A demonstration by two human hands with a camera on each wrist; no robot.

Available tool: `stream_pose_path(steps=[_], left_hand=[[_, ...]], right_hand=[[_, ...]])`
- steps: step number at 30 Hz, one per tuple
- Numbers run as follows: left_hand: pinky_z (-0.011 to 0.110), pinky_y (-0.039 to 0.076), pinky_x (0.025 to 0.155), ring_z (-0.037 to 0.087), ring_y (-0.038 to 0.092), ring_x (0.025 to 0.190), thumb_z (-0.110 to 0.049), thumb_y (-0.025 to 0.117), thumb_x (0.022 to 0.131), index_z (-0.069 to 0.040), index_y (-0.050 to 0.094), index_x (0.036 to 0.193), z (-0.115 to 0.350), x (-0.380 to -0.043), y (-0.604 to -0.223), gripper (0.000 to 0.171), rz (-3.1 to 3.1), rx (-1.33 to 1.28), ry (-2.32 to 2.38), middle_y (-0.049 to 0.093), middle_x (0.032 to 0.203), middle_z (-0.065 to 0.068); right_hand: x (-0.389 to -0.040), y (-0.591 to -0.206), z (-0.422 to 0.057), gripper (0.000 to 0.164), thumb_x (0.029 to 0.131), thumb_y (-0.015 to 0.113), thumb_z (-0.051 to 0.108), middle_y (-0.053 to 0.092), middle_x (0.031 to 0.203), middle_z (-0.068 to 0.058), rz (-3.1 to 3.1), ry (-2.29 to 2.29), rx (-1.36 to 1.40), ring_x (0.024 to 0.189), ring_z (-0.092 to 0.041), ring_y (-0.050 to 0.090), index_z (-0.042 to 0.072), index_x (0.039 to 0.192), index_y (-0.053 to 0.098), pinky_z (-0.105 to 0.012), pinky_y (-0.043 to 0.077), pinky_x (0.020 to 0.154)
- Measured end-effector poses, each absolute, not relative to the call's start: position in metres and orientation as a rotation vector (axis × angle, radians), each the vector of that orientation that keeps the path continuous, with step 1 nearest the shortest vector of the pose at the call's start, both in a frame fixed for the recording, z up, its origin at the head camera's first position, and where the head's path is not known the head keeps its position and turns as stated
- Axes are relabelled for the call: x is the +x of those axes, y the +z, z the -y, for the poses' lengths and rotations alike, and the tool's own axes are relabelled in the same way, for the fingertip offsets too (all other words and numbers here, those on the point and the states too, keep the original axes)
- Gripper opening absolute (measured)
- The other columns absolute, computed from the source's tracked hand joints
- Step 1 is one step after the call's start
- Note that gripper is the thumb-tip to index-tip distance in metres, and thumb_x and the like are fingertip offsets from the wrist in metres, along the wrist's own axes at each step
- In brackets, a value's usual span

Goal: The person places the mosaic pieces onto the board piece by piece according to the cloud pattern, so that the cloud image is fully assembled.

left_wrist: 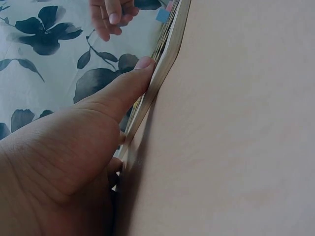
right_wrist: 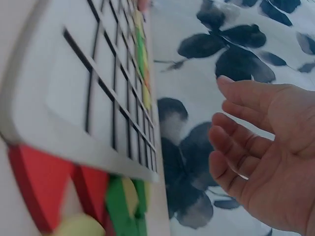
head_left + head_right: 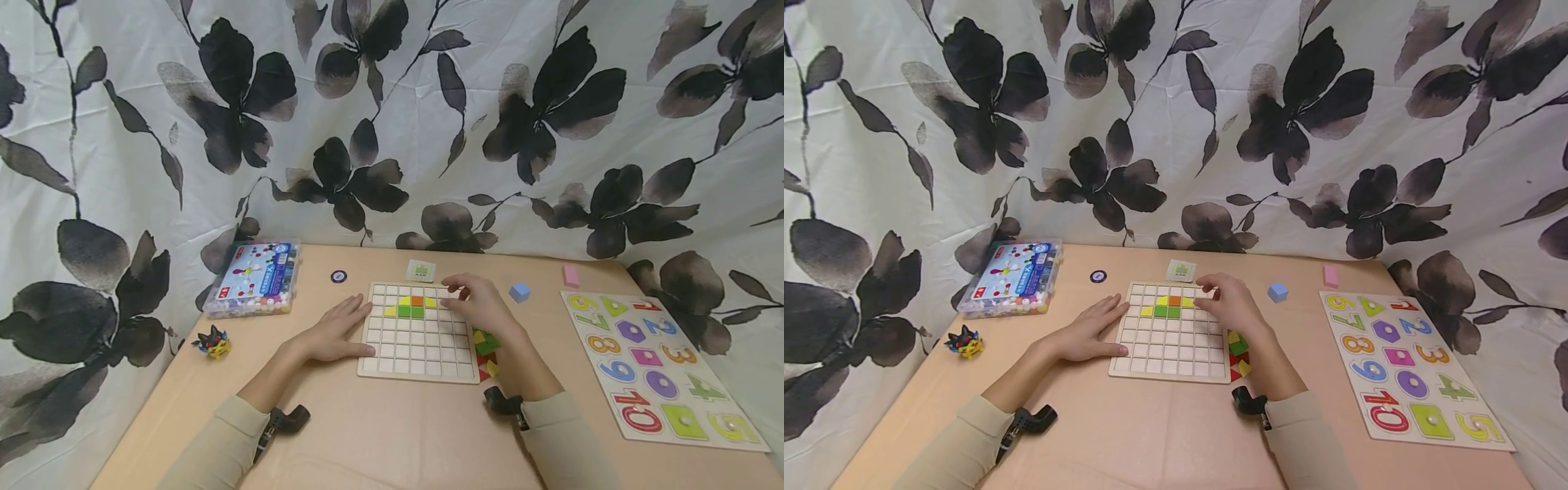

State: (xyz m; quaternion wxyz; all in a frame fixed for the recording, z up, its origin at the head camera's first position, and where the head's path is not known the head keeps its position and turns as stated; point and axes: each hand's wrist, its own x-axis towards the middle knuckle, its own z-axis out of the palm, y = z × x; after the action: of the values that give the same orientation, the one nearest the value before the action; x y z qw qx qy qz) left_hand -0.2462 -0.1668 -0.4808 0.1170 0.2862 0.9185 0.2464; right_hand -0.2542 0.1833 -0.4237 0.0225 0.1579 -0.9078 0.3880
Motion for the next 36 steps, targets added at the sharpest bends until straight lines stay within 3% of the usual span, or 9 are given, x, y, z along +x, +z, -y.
stream_pose_path(steps=[18,27,36], left_hand=[[0.061,0.007,0.13,0.037,0.002,0.163,-0.068,0.067,0.09,-0.014,0.024,0.167,0.166,-0.247,-0.48,0.103,-2.695,0.845,0.72,0.005,0.176,0.017],[0.061,0.007,0.13,0.037,0.002,0.163,-0.067,0.068,0.091,-0.014,0.024,0.167,0.166,-0.246,-0.478,0.103,-2.691,0.841,0.723,0.005,0.176,0.017],[0.062,0.007,0.13,0.038,0.002,0.163,-0.067,0.068,0.09,-0.014,0.024,0.167,0.166,-0.245,-0.478,0.103,-2.691,0.838,0.726,0.006,0.176,0.017]], right_hand=[[-0.257,-0.414,-0.239,0.034,0.095,0.074,0.016,0.071,0.118,-0.016,2.942,1.178,0.384,0.097,-0.029,0.059,0.006,0.128,0.072,-0.035,0.049,0.081],[-0.26,-0.421,-0.266,0.028,0.093,0.072,0.003,0.073,0.107,-0.018,3.008,1.156,0.492,0.089,-0.024,0.06,-0.001,0.121,0.074,-0.031,0.05,0.078],[-0.259,-0.425,-0.274,0.026,0.09,0.079,0.008,0.076,0.103,-0.014,3.066,1.167,0.609,0.091,-0.023,0.062,-0.002,0.114,0.075,-0.029,0.052,0.078]])
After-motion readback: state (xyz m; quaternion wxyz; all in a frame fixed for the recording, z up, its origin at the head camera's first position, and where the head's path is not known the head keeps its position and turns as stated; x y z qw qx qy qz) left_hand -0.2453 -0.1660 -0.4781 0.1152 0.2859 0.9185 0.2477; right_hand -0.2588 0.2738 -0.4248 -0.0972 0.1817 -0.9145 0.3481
